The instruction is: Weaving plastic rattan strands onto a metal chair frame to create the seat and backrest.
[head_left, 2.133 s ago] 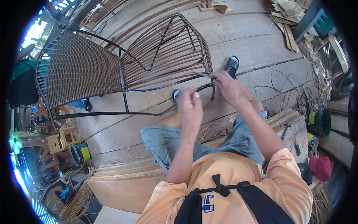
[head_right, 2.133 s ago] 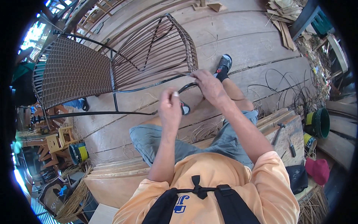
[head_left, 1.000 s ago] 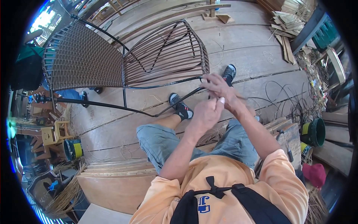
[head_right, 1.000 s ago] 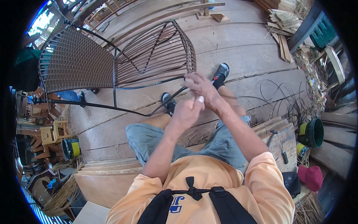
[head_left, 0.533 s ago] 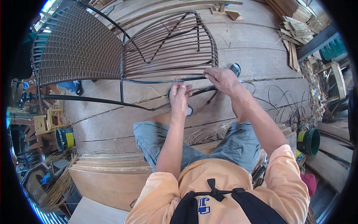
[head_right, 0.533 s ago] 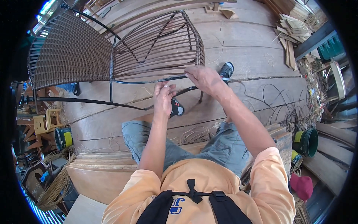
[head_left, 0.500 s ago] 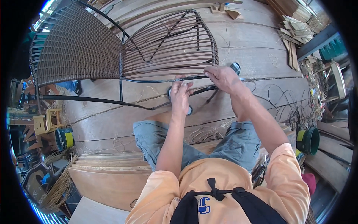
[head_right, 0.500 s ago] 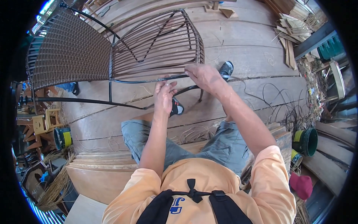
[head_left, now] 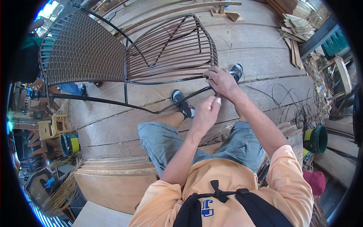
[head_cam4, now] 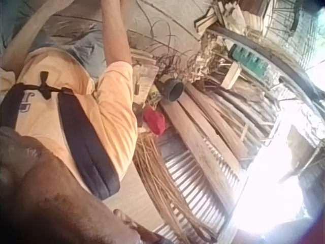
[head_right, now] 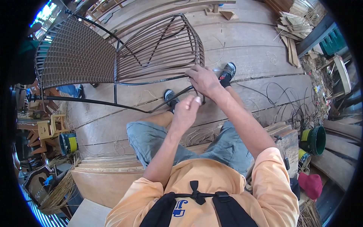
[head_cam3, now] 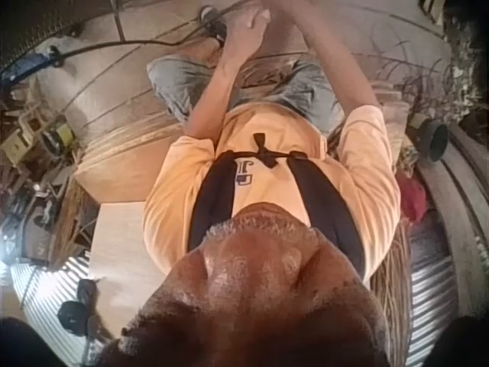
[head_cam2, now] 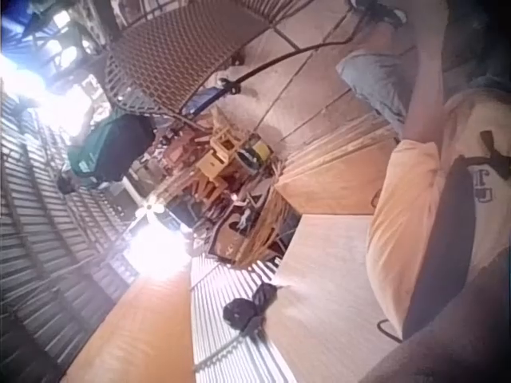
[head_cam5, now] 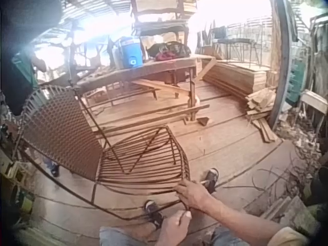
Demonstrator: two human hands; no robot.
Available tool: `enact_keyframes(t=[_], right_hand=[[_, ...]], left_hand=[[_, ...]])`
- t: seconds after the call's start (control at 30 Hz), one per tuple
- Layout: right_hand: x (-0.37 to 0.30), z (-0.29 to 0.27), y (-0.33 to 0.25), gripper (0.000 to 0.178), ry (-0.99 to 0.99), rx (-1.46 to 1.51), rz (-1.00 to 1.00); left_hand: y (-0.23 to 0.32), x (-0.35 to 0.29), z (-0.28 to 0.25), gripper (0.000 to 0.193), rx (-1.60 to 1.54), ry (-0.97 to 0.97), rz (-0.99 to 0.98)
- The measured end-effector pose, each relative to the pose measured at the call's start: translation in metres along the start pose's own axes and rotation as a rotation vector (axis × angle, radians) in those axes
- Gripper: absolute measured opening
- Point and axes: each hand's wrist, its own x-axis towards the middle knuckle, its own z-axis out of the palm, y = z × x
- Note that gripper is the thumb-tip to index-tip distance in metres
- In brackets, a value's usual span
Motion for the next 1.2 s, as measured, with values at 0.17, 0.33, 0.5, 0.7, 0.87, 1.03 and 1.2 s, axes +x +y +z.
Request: enact_keyframes(t=[0.17, 0.33, 0.5, 0.7, 0.87, 1.03, 1.2], right_hand=[[-0.011, 0.0, 0.0, 0.024, -0.007, 0.1, -0.132], [-0.007, 0.009, 0.002, 0.017, 0.107, 0.146, -0.096], [0.001, 0.002, -0.005, 0.036, 0.083, 0.1, -0.041], [-0.007, -0.015, 0.029, 0.027, 0.016, 0.088, 0.381], [-0.02, -0.009, 0.022, 0.02, -0.005, 0.15, 0.376], [-0.02, -0.002, -0.009, 0.028, 0.104, 0.069, 0.446], [-0.005, 0.012, -0.016, 0.028, 0.285, 0.001, 0.395]], left_hand=[[0.002, 0.021, -0.03, 0.02, -0.514, 0.13, -0.183], [0.008, 0.027, -0.032, 0.021, -0.748, 0.081, -0.218], [-0.01, 0.021, -0.041, 0.024, -0.859, 0.136, -0.227], [-0.017, -0.005, -0.052, 0.023, -0.132, -0.048, -0.304], [-0.025, -0.013, -0.049, 0.023, 0.091, -0.095, -0.296], [-0.028, -0.013, -0.026, 0.023, 0.128, -0.142, -0.313], [-0.024, -0.016, -0.018, 0.024, 0.228, -0.153, -0.292]])
